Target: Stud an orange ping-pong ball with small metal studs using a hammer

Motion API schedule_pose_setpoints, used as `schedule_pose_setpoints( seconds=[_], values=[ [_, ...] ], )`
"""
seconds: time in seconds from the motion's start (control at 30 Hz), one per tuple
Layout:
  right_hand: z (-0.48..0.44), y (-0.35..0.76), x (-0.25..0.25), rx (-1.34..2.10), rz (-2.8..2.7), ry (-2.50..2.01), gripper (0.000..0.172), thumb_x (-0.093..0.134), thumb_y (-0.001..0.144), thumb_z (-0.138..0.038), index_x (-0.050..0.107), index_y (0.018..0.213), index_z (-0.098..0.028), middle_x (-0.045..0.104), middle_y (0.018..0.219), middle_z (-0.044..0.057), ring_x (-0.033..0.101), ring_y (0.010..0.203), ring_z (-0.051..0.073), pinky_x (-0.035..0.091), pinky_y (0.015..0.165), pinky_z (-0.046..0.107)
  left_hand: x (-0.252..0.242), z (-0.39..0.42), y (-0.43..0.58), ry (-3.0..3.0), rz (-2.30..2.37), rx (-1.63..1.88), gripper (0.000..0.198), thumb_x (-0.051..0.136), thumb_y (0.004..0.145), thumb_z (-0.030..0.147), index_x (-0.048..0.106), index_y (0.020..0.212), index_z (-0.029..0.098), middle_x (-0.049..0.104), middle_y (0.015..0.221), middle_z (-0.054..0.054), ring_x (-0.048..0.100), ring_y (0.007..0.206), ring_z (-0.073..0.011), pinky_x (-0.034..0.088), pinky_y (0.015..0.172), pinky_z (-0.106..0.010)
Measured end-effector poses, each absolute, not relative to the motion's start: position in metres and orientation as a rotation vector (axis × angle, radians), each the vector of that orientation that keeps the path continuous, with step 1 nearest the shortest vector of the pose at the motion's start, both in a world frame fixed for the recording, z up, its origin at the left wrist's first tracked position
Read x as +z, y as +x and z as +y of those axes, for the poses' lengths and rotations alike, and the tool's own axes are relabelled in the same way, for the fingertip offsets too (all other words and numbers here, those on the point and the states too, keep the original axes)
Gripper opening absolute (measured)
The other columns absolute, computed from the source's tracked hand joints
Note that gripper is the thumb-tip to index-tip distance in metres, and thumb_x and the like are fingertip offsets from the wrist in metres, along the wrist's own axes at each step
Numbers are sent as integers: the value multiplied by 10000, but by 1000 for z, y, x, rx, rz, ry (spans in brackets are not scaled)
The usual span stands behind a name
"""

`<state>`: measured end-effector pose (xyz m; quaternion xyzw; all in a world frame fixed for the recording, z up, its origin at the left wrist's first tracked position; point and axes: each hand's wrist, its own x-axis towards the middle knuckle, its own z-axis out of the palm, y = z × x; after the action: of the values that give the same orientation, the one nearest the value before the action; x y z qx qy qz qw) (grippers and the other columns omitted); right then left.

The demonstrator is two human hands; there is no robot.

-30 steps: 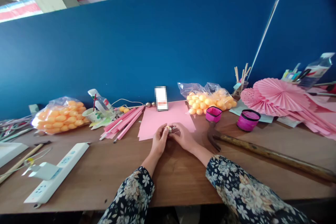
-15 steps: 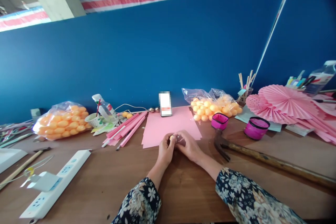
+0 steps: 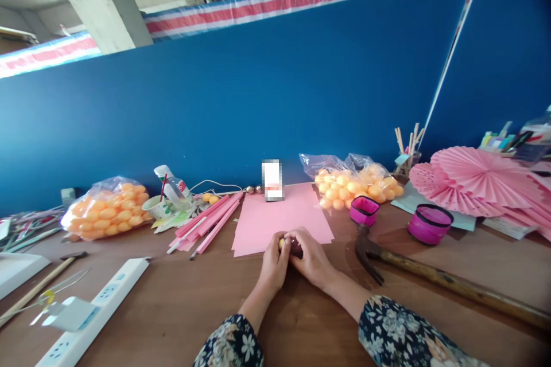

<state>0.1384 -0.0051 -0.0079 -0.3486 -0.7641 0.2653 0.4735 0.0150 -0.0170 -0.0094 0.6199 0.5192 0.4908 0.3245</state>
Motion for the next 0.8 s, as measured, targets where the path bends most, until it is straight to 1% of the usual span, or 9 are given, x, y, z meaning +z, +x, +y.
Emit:
schedule_pose_setpoints(
  seconds=[0.2, 0.27, 0.37, 0.43, 0.5, 0.57, 0.63, 0.7, 0.8],
  values=[
    [-5, 137, -4, 601, -1928, -912, 249, 531, 741, -130, 508, 978, -204, 517, 952, 47, 517, 833, 163, 461, 734, 306, -11, -17, 14, 1637, 1381, 1302, 292, 404, 810, 369, 505, 1005, 176, 592, 929, -63, 559, 859, -186, 427, 784, -340],
    [-11, 143, 8, 564, -1998, -939, 311, 575, 706, -131, 508, 999, -208, 525, 967, 46, 517, 870, 173, 453, 769, 315, -9, -18, 13, 1571, 1391, 1333, 307, 413, 798, 387, 509, 999, 177, 593, 898, -53, 565, 800, -180, 439, 741, -331],
    [-29, 167, 33, 445, -2136, -994, 384, 627, 690, -204, 497, 1050, -213, 541, 1018, 55, 493, 972, 198, 417, 847, 340, -6, -18, 13, 1412, 1399, 1366, 356, 371, 804, 424, 483, 1030, 173, 566, 758, -15, 516, 573, -133, 443, 584, -292],
    [-42, 196, 47, 337, -2229, -1062, 348, 585, 737, -222, 491, 1072, -226, 556, 1040, 51, 480, 1008, 202, 386, 887, 357, -5, -18, 14, 1369, 1380, 1383, 382, 378, 798, 431, 448, 1072, 175, 542, 750, -5, 485, 534, -115, 436, 558, -279],
    [-55, 233, 51, 222, -2270, -1222, 330, 552, 760, -212, 488, 1084, -226, 566, 1026, 51, 496, 971, 205, 392, 871, 362, -6, -17, 15, 1353, 1404, 1420, 421, 450, 765, 420, 413, 1106, 176, 527, 795, -12, 498, 571, -110, 443, 594, -278],
    [-63, 273, 44, 95, -2260, -1425, 328, 533, 761, -203, 490, 1086, -211, 561, 1040, 69, 500, 963, 223, 401, 854, 376, -9, -16, 16, 1340, 1450, 1464, 492, 534, 715, 385, 381, 1130, 170, 511, 838, -24, 514, 629, -113, 447, 639, -281],
    [-67, 308, 29, -38, -2216, -1629, 347, 507, 761, -203, 483, 1107, -190, 559, 1041, 92, 507, 956, 244, 415, 828, 390, -13, -13, 16, 1350, 1478, 1506, 524, 570, 689, 346, 368, 1135, 160, 500, 876, -40, 521, 681, -120, 447, 671, -285],
    [-67, 334, 13, -124, -2203, -1763, 370, 492, 755, -210, 477, 1124, -181, 563, 1029, 104, 521, 940, 260, 440, 773, 386, -17, -11, 16, 1384, 1471, 1505, 502, 568, 692, 329, 377, 1122, 154, 504, 898, -53, 530, 709, -130, 450, 685, -293],
    [-63, 353, -3, -187, -2251, -1793, 333, 467, 765, -212, 502, 1093, -174, 577, 1004, 105, 543, 909, 258, 449, 734, 368, -18, -10, 14, 1420, 1440, 1451, 453, 580, 683, 326, 425, 1073, 156, 534, 905, -61, 555, 724, -148, 461, 695, -312]
  ],
)
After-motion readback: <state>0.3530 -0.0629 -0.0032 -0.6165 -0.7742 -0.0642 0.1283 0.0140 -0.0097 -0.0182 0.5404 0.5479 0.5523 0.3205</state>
